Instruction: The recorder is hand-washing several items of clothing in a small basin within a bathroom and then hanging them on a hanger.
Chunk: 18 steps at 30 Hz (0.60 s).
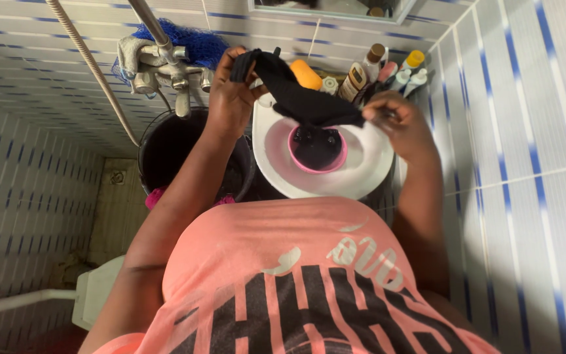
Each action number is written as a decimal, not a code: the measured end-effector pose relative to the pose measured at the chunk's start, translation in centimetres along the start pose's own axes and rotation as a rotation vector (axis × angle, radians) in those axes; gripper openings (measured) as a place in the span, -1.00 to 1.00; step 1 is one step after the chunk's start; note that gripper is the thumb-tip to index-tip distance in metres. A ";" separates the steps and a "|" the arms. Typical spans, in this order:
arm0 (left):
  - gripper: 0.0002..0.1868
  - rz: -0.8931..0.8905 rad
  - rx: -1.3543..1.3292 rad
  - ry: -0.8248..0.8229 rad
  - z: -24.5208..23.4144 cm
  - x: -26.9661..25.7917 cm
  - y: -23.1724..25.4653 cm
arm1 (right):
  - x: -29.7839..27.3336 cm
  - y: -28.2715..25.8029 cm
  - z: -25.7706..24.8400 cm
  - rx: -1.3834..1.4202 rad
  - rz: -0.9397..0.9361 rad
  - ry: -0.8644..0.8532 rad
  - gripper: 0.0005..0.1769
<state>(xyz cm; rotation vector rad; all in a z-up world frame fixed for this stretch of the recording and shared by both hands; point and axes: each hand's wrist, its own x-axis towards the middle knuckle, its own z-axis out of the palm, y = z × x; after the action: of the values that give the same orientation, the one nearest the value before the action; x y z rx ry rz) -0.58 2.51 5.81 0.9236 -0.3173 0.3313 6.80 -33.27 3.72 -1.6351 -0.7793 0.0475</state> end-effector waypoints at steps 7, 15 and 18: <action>-0.75 0.099 0.195 0.042 1.5 0.6 2.0 | -0.1 -6.0 -1.5 -0.071 -0.029 0.217 -0.85; -0.83 0.291 0.720 -0.009 -0.7 0.7 2.5 | 0.3 -10.0 -2.5 -0.406 -0.069 0.248 -0.86; -0.87 0.070 0.507 -0.015 1.0 0.2 4.3 | -0.8 -9.2 -4.1 -0.132 -0.231 0.266 -0.86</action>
<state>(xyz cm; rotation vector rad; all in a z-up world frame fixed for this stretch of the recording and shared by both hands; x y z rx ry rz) -2.32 4.13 9.57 1.4154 -0.2845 0.4810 3.80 -37.13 12.60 -1.6230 -0.7718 -0.3856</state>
